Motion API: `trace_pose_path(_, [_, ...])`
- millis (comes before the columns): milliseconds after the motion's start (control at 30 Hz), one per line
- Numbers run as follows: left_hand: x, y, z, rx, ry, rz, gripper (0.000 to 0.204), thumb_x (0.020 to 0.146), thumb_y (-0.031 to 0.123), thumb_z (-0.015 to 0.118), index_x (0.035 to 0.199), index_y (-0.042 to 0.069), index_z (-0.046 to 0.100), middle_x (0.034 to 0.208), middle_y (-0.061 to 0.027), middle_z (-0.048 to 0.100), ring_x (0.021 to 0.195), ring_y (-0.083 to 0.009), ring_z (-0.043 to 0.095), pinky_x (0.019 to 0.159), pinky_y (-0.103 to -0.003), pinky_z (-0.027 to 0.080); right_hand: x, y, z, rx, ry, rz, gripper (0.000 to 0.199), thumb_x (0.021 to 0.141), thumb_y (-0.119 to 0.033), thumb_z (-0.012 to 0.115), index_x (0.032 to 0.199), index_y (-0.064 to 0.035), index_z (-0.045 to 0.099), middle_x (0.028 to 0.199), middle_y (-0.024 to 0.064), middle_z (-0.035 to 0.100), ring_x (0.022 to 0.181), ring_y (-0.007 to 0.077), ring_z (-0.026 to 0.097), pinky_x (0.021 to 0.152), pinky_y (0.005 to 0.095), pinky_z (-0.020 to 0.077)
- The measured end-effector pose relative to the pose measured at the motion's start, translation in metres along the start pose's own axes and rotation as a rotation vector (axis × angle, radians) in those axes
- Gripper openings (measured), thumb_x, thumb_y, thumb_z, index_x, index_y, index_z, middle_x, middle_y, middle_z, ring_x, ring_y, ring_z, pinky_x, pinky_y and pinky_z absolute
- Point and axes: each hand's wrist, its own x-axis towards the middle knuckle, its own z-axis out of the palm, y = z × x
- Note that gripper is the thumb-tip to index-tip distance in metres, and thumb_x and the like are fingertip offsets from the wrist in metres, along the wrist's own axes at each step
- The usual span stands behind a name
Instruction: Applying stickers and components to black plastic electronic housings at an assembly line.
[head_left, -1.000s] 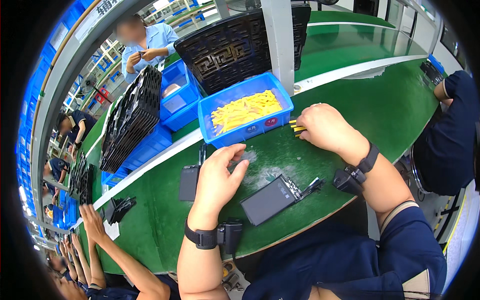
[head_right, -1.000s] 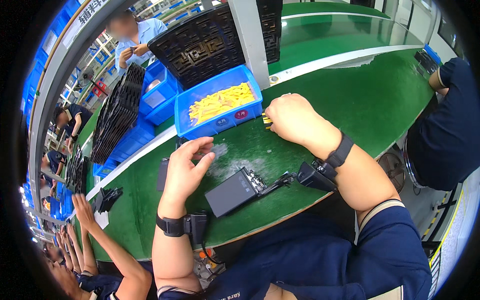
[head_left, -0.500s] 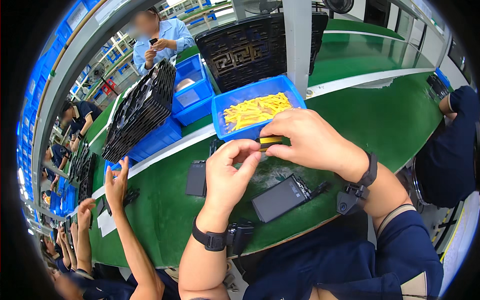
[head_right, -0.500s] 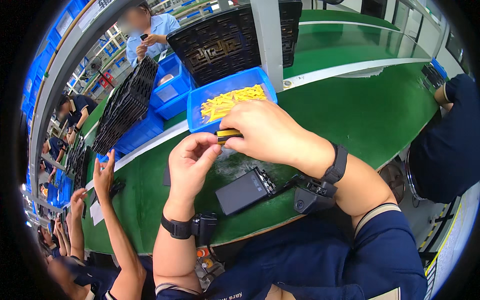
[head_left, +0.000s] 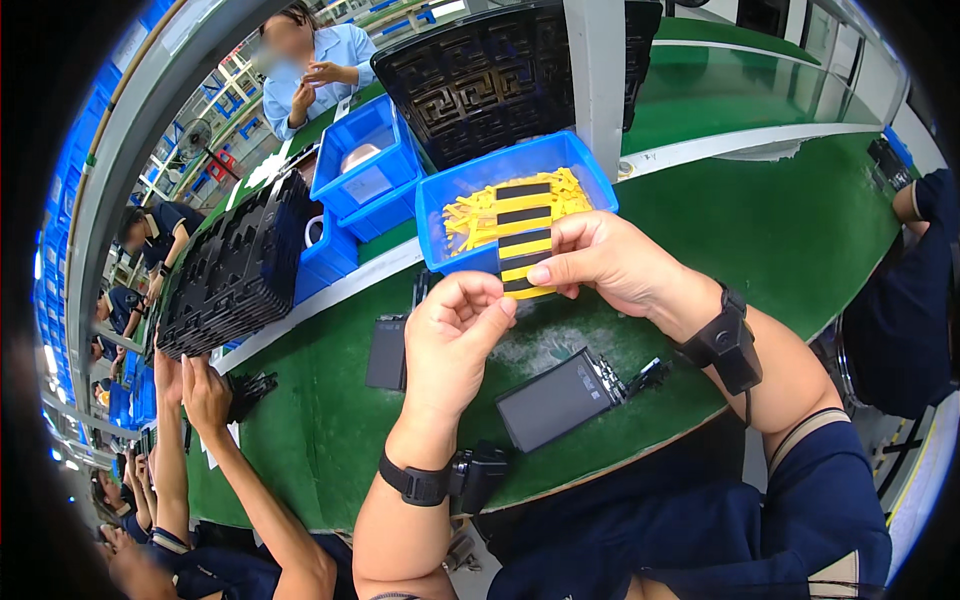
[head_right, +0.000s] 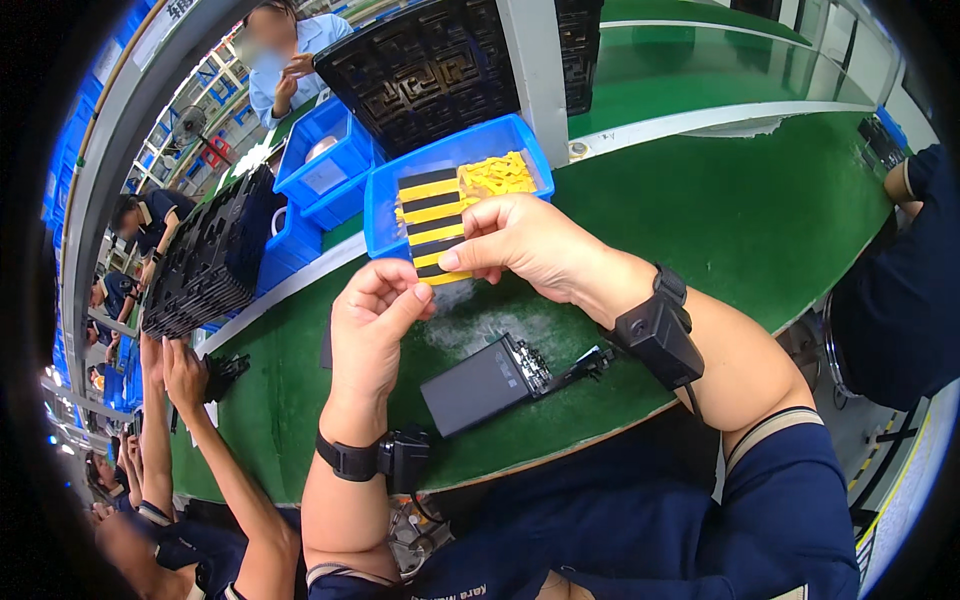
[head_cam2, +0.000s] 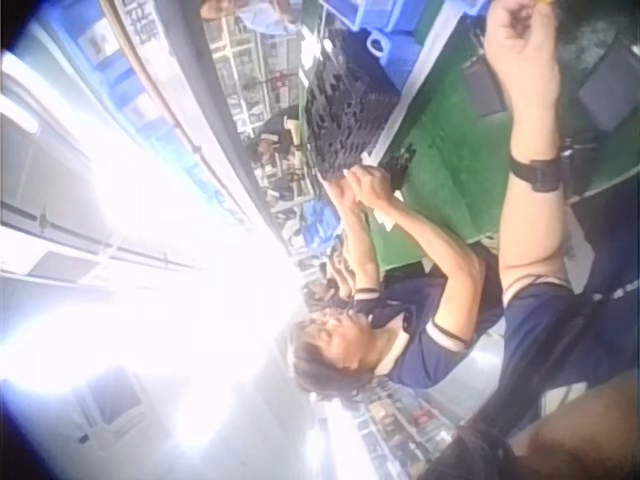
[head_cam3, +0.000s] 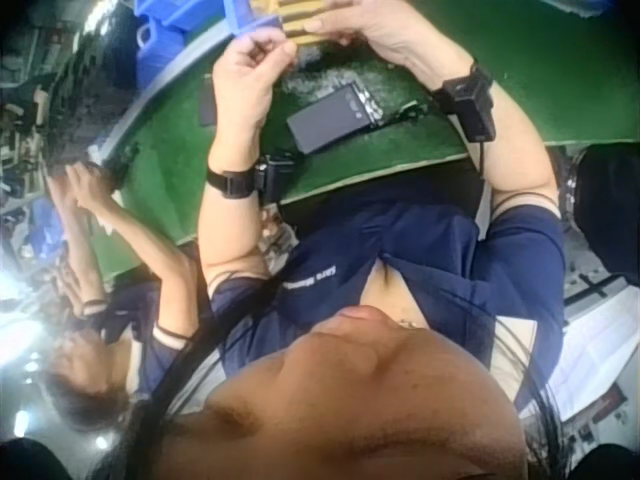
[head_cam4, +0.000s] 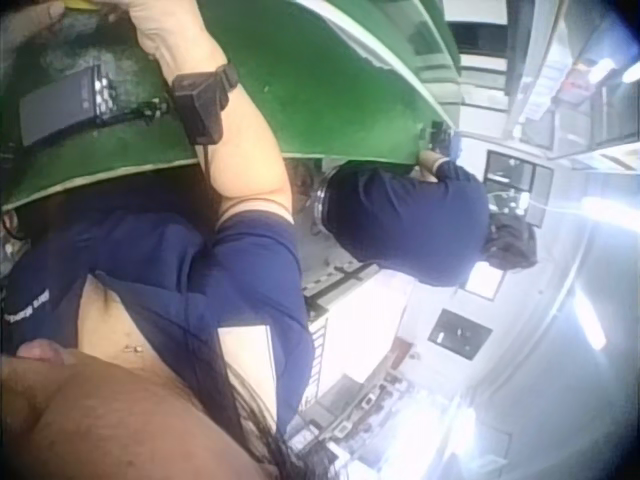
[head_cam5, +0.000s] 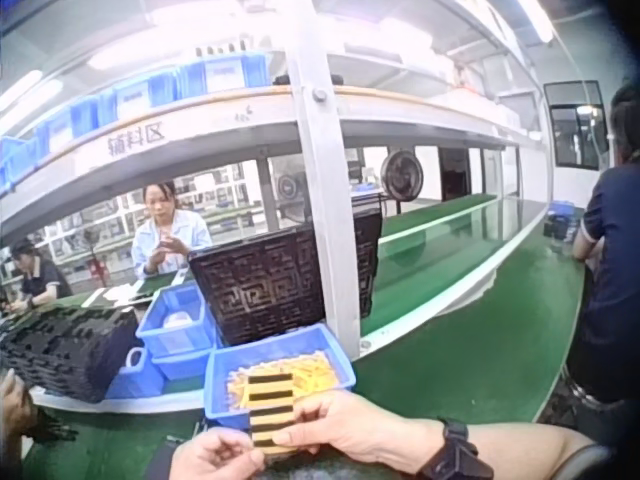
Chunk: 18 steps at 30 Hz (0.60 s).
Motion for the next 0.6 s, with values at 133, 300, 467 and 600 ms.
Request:
trace_pose_path(133, [-0.001, 0.002, -0.001, -0.074, -0.068, 0.018, 0.023, 0.079, 0.001, 0.064, 0.099, 0.003, 0.054, 0.076, -0.0018, 0.059, 0.067, -0.0095, 0.056, 0.063, -0.022, 0.047, 0.001, 0.001, 0.003, -0.143, 0.020, -0.004, 0.020, 0.074, -0.012, 0.072, 0.090, -0.0017, 0.065, 0.079, 0.0027, 0.063, 0.066, 0.0068, 0.054, 0.055, 0.0194, 0.0408])
trace_pose_path(300, [0.002, 0.006, -0.018, -0.013, -0.131, -0.145, 0.019, 0.080, 0.000, 0.061, 0.097, 0.002, 0.055, 0.076, -0.0002, 0.058, 0.066, -0.0070, 0.055, 0.062, -0.019, 0.044, -0.007, -0.004, 0.021, 0.001, 0.197, -0.205, 0.024, 0.076, -0.014, 0.071, 0.096, -0.0016, 0.066, 0.076, 0.0010, 0.063, 0.058, 0.0042, 0.050, 0.050, 0.0189, 0.0388])
trace_pose_path(467, [0.005, -0.008, -0.025, 1.228, -0.176, 0.000, 0.022, 0.070, 0.012, 0.068, 0.087, 0.000, 0.060, 0.078, -0.0121, 0.059, 0.070, -0.0243, 0.061, 0.065, -0.034, 0.049, -0.006, -0.009, 0.003, -0.253, 0.210, -0.139, 0.028, 0.076, -0.011, 0.069, 0.101, 0.0003, 0.061, 0.086, 0.0043, 0.065, 0.068, 0.0065, 0.056, 0.058, 0.0198, 0.0448])
trace_pose_path(600, [-0.013, 0.024, 0.008, 0.842, -0.190, 0.172, 0.034, 0.065, 0.019, 0.076, 0.089, 0.001, 0.060, 0.078, -0.0088, 0.058, 0.067, -0.0169, 0.055, 0.062, -0.029, 0.046, -0.010, -0.010, 0.012, -0.215, 0.228, -0.379, 0.020, 0.078, -0.003, 0.066, 0.096, 0.0045, 0.062, 0.094, 0.0063, 0.062, 0.078, 0.0091, 0.056, 0.071, 0.0224, 0.0461])
